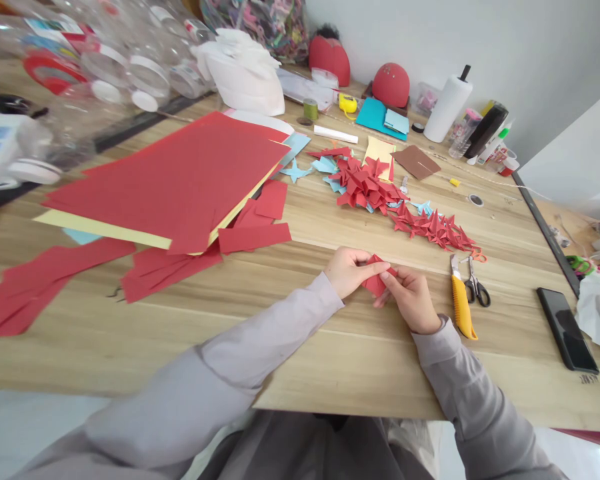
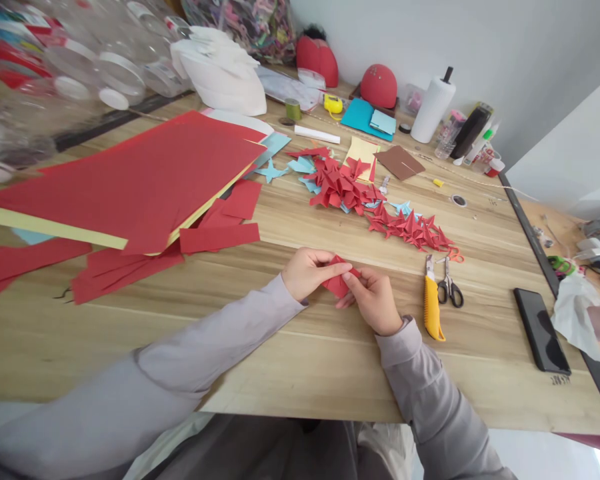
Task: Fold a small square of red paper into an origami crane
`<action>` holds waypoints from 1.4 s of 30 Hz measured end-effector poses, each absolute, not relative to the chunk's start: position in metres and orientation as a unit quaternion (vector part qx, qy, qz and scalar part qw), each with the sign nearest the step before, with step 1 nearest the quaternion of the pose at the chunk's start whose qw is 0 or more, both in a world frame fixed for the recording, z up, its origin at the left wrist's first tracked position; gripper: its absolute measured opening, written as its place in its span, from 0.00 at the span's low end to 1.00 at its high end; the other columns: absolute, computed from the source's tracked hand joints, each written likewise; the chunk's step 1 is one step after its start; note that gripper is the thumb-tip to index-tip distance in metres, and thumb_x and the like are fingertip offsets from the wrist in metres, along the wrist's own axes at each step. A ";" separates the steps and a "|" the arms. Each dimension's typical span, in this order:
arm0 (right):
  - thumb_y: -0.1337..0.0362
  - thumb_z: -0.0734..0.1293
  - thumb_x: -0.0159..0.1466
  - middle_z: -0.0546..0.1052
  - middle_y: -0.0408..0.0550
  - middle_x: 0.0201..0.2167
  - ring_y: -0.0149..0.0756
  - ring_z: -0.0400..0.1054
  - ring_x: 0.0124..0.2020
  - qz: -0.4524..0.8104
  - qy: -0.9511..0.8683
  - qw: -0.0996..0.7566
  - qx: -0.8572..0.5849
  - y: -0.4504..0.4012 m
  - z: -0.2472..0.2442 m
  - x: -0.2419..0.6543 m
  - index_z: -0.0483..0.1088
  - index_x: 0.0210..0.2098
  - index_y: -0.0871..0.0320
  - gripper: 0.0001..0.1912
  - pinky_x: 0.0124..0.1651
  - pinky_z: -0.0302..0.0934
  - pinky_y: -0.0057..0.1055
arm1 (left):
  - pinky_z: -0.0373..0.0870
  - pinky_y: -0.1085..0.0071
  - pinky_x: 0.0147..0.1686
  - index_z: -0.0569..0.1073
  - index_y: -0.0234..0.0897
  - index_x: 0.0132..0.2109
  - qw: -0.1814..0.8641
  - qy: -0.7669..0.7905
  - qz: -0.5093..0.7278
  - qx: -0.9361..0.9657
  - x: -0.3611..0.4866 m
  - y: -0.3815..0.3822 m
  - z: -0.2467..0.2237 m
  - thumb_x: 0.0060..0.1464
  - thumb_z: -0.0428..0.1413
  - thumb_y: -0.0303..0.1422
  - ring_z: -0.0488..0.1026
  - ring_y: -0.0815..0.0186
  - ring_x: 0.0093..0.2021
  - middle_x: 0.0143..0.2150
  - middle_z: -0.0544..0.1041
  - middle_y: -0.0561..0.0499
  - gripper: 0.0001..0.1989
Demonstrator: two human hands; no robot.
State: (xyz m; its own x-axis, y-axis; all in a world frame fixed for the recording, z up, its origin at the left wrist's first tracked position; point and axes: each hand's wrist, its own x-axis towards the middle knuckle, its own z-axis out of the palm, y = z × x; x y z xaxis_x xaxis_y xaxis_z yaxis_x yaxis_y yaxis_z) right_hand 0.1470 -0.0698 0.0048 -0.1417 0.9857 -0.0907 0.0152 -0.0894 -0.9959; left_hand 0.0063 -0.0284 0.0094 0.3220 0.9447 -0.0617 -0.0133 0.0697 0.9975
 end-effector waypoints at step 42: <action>0.52 0.67 0.55 0.72 0.40 0.13 0.29 0.67 0.13 0.552 -0.519 0.428 -0.492 -0.070 0.009 0.148 0.67 0.25 0.59 0.15 0.17 0.61 0.24 | 0.59 0.74 0.22 0.73 0.31 0.20 0.598 0.422 0.414 0.540 0.006 -0.028 0.013 0.35 0.63 0.40 0.61 0.73 0.20 0.17 0.70 0.54 0.14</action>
